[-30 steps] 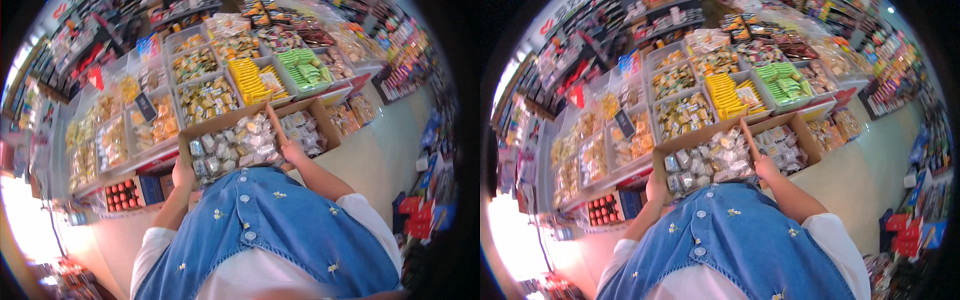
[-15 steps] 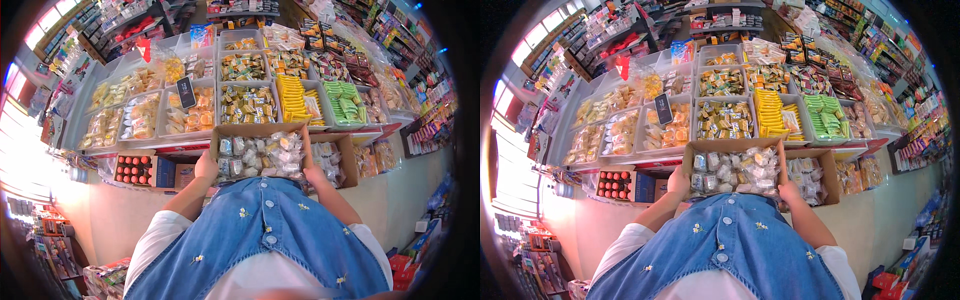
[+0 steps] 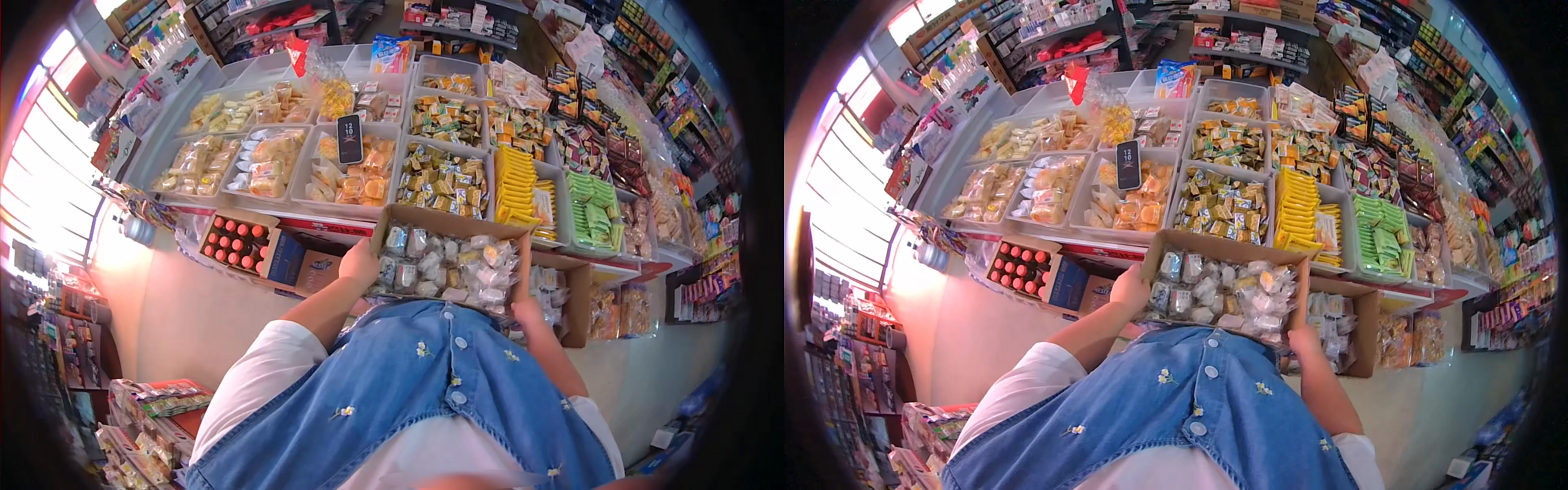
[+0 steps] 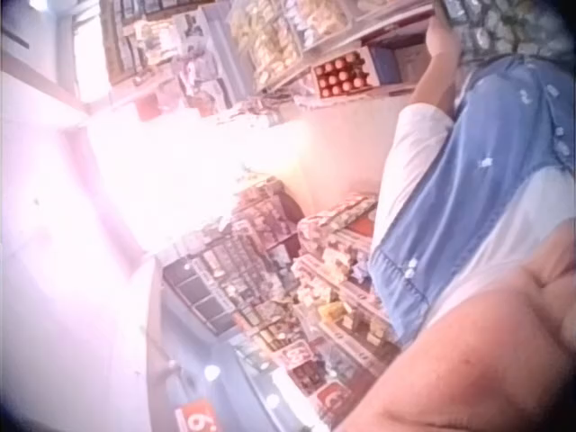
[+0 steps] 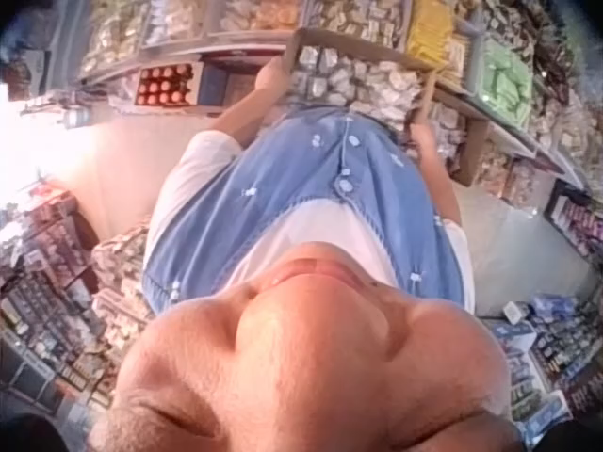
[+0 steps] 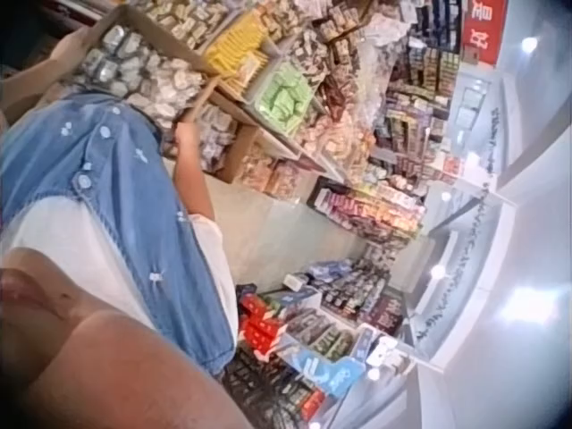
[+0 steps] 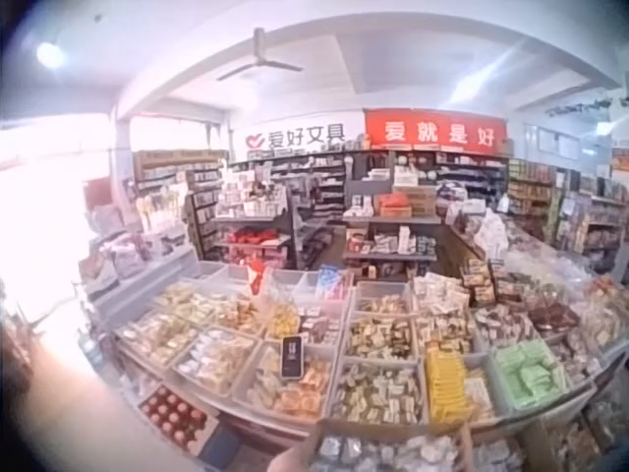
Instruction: Sorting through a box of small individually wrapped snacks in a store aisle.
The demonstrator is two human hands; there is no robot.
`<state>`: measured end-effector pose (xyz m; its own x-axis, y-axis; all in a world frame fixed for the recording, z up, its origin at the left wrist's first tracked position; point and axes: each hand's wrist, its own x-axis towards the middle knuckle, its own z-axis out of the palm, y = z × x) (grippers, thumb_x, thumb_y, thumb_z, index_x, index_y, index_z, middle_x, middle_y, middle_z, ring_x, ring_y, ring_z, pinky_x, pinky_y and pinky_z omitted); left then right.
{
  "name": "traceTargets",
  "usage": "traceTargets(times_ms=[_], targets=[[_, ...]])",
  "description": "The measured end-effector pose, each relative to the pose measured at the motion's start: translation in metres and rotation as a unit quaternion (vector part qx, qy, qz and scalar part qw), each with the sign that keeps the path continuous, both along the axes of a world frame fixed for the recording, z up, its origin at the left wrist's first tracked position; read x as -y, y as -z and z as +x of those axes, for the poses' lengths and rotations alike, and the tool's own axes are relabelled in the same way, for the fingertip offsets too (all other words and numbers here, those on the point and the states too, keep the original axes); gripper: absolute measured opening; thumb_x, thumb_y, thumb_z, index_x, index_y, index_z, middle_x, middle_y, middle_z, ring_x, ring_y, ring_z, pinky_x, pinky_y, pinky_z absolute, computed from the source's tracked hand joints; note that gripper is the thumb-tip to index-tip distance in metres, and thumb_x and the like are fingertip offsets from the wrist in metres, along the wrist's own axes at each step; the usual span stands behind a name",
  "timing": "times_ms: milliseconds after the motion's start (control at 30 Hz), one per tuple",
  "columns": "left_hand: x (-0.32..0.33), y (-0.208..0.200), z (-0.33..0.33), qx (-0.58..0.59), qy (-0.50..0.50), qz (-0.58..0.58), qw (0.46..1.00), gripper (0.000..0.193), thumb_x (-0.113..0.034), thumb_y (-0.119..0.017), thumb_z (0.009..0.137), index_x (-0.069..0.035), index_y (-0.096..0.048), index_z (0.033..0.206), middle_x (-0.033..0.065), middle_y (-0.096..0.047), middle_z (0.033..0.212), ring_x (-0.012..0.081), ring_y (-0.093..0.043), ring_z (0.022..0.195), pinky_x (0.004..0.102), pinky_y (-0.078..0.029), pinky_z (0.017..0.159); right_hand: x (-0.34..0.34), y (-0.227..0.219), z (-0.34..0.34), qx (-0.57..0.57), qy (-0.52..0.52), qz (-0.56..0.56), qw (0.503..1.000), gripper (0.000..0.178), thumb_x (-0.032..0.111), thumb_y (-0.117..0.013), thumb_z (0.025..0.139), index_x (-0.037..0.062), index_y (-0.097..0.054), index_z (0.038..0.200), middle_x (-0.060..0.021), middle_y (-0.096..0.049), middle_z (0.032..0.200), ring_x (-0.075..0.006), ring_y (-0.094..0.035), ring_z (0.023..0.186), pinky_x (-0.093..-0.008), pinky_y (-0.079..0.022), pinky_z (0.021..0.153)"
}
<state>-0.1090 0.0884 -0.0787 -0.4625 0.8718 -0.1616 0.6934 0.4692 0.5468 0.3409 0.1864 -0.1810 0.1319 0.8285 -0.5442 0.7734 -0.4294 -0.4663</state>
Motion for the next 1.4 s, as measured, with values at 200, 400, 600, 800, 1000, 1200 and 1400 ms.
traceTargets(times_ms=[200, 400, 600, 800, 1000, 1200, 1400], targets=[[-0.002, 0.003, -0.001, 0.036, -0.010, -0.005, 0.999, 0.034, -0.024, -0.055, 0.083, 0.000, -0.060, 0.107, 0.0265, -0.066, 0.100, 0.0426, -0.064, 0.096, 0.0501, -0.049, 0.085, 0.005, -0.007, -0.001, 0.014, -0.033, -0.010, 0.999, 0.030, 0.019, -0.067, 0.088, -0.0038, -0.065, 0.108, -0.0197, -0.067, 0.100, -0.0371, -0.067, 0.088, -0.0502, -0.058, 0.061], [0.002, 0.007, -0.002, 0.009, -0.026, -0.024, 0.999, 0.036, -0.026, -0.055, 0.083, 0.002, -0.062, 0.104, 0.0267, -0.067, 0.099, 0.0426, -0.064, 0.096, 0.0497, -0.050, 0.086, 0.012, -0.050, -0.026, 0.138, -0.141, 0.040, 0.980, 0.042, 0.035, -0.064, 0.089, -0.0056, -0.069, 0.098, -0.0274, -0.067, 0.104, -0.0419, -0.064, 0.100, -0.0475, -0.051, 0.086], [0.006, 0.007, 0.000, 0.015, -0.032, 0.001, 0.999, 0.036, -0.026, -0.053, 0.084, 0.002, -0.062, 0.106, 0.0275, -0.066, 0.100, 0.0434, -0.064, 0.097, 0.0504, -0.049, 0.087, 0.008, -0.030, -0.018, 0.037, -0.037, 0.003, 0.999, 0.042, 0.034, -0.066, 0.088, -0.0063, -0.068, 0.100, -0.0270, -0.067, 0.103, -0.0418, -0.066, 0.094, -0.0470, -0.053, 0.081], [0.018, 0.014, 0.005, 0.049, -0.041, 0.001, 0.998, 0.040, -0.029, -0.054, 0.087, 0.001, -0.061, 0.112, 0.0288, -0.065, 0.102, 0.0432, -0.062, 0.100, 0.0495, -0.048, 0.088, 0.024, -0.075, -0.034, 0.114, -0.116, 0.056, 0.985, 0.040, 0.033, -0.066, 0.088, -0.0064, -0.069, 0.096, -0.0268, -0.068, 0.100, -0.0410, -0.067, 0.091, -0.0471, -0.054, 0.078], [0.052, 0.049, 0.009, 0.379, -0.154, 0.154, 0.899, 0.052, -0.044, -0.055, 0.094, -0.001, -0.061, 0.123, 0.0142, -0.069, 0.104, 0.0281, -0.065, 0.099, 0.0385, -0.050, 0.087, 0.010, -0.056, -0.020, 0.039, -0.109, 0.029, 0.993, 0.041, 0.030, -0.067, 0.086, -0.0076, -0.067, 0.101, -0.0292, -0.066, 0.102, -0.0425, -0.065, 0.096, -0.0471, -0.052, 0.080], [0.179, 0.161, 0.008, 0.197, -0.064, -0.265, 0.942, 0.044, -0.038, -0.056, 0.095, -0.009, -0.061, 0.129, 0.0111, -0.066, 0.122, 0.0247, -0.060, 0.114, 0.0373, -0.046, 0.098, -0.006, -0.069, -0.013, -0.087, -0.067, -0.062, 0.992, 0.043, 0.032, -0.069, 0.085, -0.0064, -0.066, 0.104, -0.0191, -0.070, 0.095, -0.0336, -0.067, 0.085, -0.0454, -0.051, 0.074], [0.282, 0.142, 0.045, 0.234, -0.083, -0.382, 0.890, 0.043, -0.036, -0.057, 0.094, -0.010, -0.061, 0.128, 0.0121, -0.064, 0.125, 0.0262, -0.059, 0.116, 0.0392, -0.045, 0.100, -0.044, -0.051, -0.004, -0.107, -0.087, -0.068, 0.988, 0.047, 0.029, -0.073, 0.082, -0.0100, -0.065, 0.106, -0.0202, -0.068, 0.103, -0.0275, -0.066, 0.092, -0.0411, -0.051, 0.078]])
